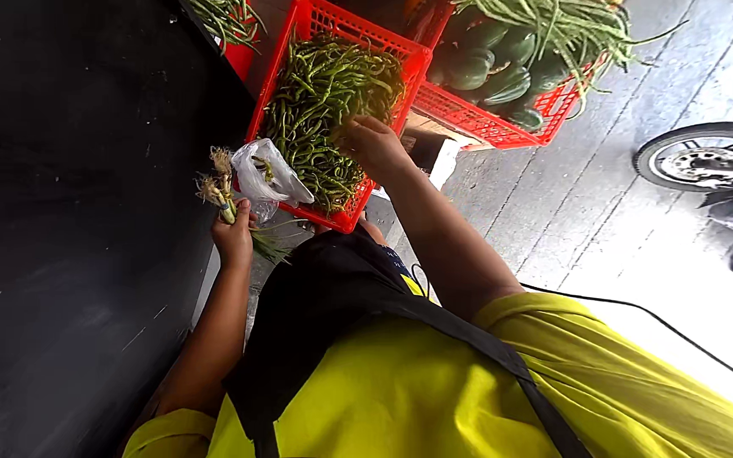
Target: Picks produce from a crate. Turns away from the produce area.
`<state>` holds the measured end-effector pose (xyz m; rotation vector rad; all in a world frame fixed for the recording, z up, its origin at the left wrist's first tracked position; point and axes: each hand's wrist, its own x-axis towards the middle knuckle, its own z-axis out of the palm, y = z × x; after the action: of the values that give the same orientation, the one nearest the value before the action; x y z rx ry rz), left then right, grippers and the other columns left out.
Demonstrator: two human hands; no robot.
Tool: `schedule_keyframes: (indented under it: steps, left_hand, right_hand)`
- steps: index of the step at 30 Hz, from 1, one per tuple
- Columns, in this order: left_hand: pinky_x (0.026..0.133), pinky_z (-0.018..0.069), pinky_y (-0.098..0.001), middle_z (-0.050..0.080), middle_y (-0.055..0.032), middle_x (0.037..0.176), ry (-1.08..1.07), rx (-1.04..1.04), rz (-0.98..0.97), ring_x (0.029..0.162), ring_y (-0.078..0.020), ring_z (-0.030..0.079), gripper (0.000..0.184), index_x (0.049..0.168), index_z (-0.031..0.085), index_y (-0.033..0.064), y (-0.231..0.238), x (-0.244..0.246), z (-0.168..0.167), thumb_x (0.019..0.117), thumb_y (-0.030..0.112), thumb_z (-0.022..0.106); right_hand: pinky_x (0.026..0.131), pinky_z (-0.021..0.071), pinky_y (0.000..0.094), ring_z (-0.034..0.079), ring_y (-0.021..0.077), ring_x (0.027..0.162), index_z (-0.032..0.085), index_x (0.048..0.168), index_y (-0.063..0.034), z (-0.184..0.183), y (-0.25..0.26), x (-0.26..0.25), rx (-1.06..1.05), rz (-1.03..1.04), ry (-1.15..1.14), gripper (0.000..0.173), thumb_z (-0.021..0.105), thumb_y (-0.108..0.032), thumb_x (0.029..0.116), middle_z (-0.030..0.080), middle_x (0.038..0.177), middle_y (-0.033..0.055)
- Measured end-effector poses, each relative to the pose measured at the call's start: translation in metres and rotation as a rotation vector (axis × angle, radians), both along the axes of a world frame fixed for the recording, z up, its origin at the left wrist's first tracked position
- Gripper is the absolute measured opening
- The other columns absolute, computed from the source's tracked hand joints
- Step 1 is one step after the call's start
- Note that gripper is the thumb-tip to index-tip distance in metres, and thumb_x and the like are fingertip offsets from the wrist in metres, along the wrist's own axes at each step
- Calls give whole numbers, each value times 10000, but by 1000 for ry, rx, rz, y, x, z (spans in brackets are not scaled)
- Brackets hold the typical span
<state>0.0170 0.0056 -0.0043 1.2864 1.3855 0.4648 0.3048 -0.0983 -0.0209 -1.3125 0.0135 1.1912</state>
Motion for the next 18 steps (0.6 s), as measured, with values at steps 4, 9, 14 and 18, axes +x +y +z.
schedule_keyframes:
  steps: [4,9,14,18]
  left_hand:
    - [596,567,-257,697,-27,790,9,-18,-14,626,-102,647,183,1106,684,27,11,13,-6,1004,178,667]
    - [598,567,-252,719,-41,822,-38,-33,-18,652,-110,666,175,1098,685,16,20,33,8,982,146,693]
    - [602,564,-255,732,-49,848,28,-80,-28,679,-115,678,164,1094,690,25,28,32,7,974,137,701]
    - [614,560,-253,735,-51,874,29,-97,-48,709,-109,680,161,1074,696,21,27,35,3,950,120,727]
  right_hand:
    - [809,617,348,719,181,868,530,1332,-11,4,14,-34,-37,156,45,281,510,-139,1083,704,1073,110]
    - [771,602,307,697,155,819,564,1298,-29,-4,27,-57,46,180,353,259,461,-142,1089,699,1022,90]
    - [802,606,304,701,156,834,584,1263,-22,-8,34,-68,-17,144,473,242,491,-164,1090,698,998,81]
    - [789,615,315,705,162,808,577,1210,-31,-14,33,-73,-56,135,495,194,530,-164,1077,686,957,76]
